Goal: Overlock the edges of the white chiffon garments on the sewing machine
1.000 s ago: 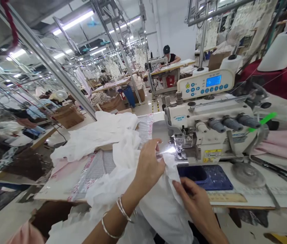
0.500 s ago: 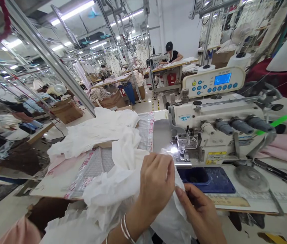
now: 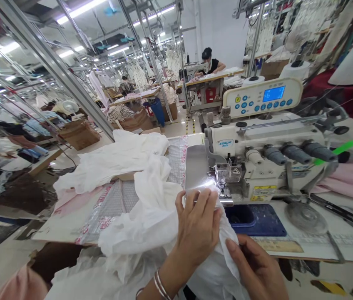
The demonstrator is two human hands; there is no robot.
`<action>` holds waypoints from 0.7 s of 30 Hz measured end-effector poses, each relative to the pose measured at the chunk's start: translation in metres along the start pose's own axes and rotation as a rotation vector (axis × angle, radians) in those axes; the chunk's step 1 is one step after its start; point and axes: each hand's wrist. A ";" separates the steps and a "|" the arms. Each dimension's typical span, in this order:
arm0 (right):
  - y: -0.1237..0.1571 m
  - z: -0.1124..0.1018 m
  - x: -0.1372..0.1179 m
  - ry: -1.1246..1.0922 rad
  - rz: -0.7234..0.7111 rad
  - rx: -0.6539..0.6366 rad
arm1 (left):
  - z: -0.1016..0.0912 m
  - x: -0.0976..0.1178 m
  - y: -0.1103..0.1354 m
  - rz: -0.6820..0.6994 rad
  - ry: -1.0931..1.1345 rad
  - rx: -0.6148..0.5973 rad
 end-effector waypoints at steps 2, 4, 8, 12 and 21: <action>0.001 -0.001 0.000 -0.019 -0.002 0.022 | 0.001 0.003 -0.002 0.011 -0.010 -0.008; 0.002 -0.003 0.000 -0.028 -0.015 0.048 | 0.003 0.005 -0.005 0.031 -0.043 -0.005; 0.000 -0.006 0.000 -0.036 -0.010 0.065 | 0.007 0.012 -0.008 0.041 -0.133 0.000; -0.002 -0.011 0.002 -0.035 0.011 0.092 | 0.010 0.017 -0.011 0.009 -0.159 -0.018; -0.006 -0.016 0.003 -0.026 0.030 0.124 | 0.009 0.013 -0.020 0.032 -0.097 -0.011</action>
Point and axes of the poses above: each hand's wrist, its own y-axis away from the middle knuckle, its own z-axis out of the palm, x = y × z, and after that the axes turned 15 degrees about z, right-handed
